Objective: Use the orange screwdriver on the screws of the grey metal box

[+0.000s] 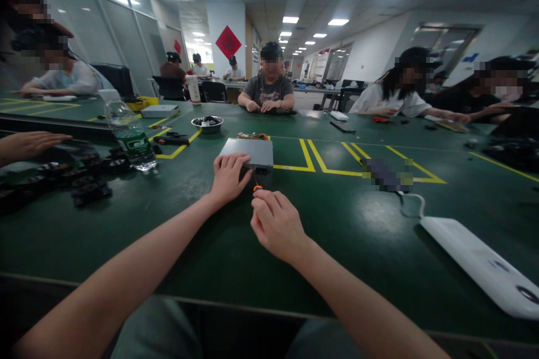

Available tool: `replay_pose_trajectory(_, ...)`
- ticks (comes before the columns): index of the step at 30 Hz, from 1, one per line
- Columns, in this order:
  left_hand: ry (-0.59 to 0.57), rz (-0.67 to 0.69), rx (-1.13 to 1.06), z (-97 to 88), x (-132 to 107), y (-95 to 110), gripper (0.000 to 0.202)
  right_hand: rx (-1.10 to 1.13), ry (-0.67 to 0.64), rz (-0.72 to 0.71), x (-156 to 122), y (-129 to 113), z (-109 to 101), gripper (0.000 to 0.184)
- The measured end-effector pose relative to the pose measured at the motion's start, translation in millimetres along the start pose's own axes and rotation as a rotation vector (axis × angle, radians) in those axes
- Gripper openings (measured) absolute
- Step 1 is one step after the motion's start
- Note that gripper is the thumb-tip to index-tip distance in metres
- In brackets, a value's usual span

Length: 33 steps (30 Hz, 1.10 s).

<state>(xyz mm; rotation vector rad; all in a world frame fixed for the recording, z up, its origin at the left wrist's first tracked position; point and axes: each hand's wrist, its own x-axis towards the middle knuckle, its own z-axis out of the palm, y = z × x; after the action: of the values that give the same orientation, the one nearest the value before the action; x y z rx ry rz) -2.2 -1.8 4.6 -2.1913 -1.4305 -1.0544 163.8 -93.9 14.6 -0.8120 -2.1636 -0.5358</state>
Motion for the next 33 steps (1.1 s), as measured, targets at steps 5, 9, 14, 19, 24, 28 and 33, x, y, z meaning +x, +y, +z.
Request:
replay_pose_trajectory(5, -0.008, -0.001, 0.008, 0.4, 0.2, 0.3, 0.029, -0.021, 0.013, 0.054, 1.4, 0.0, -0.3, 0.010)
replay_pose_trajectory(9, -0.001, -0.006, 0.007, 1.4, 0.2, 0.6, 0.030, -0.064, -0.092, -0.017, 0.7, -1.8, -0.2, 0.010)
replay_pose_trajectory(14, 0.001, -0.002, 0.004, 1.0, 0.3, 0.6, 0.029, -0.089, -0.147, -0.063, 0.6, -2.1, -0.4, 0.008)
replay_pose_trajectory(19, -0.004, 0.005, 0.010, 0.8, 0.3, -0.2, 0.029, -0.058, -0.001, -0.059, -0.7, 3.4, -6.6, 0.006)
replay_pose_trajectory(24, 0.004, 0.018, 0.011, 1.3, -0.1, -0.9, 0.029, -0.067, 0.107, -0.015, -2.7, 13.5, -16.2, 0.007)
replay_pose_trajectory(28, 0.013, 0.023, 0.007, 1.7, -0.1, -1.1, 0.029, -0.076, 0.113, -0.012, -3.4, 18.9, -18.5, 0.007)
replay_pose_trajectory(33, 0.014, 0.018, 0.006, 3.2, -0.5, -1.6, 0.029, -0.079, 0.095, -0.014, -4.6, 19.4, -17.0, 0.006)
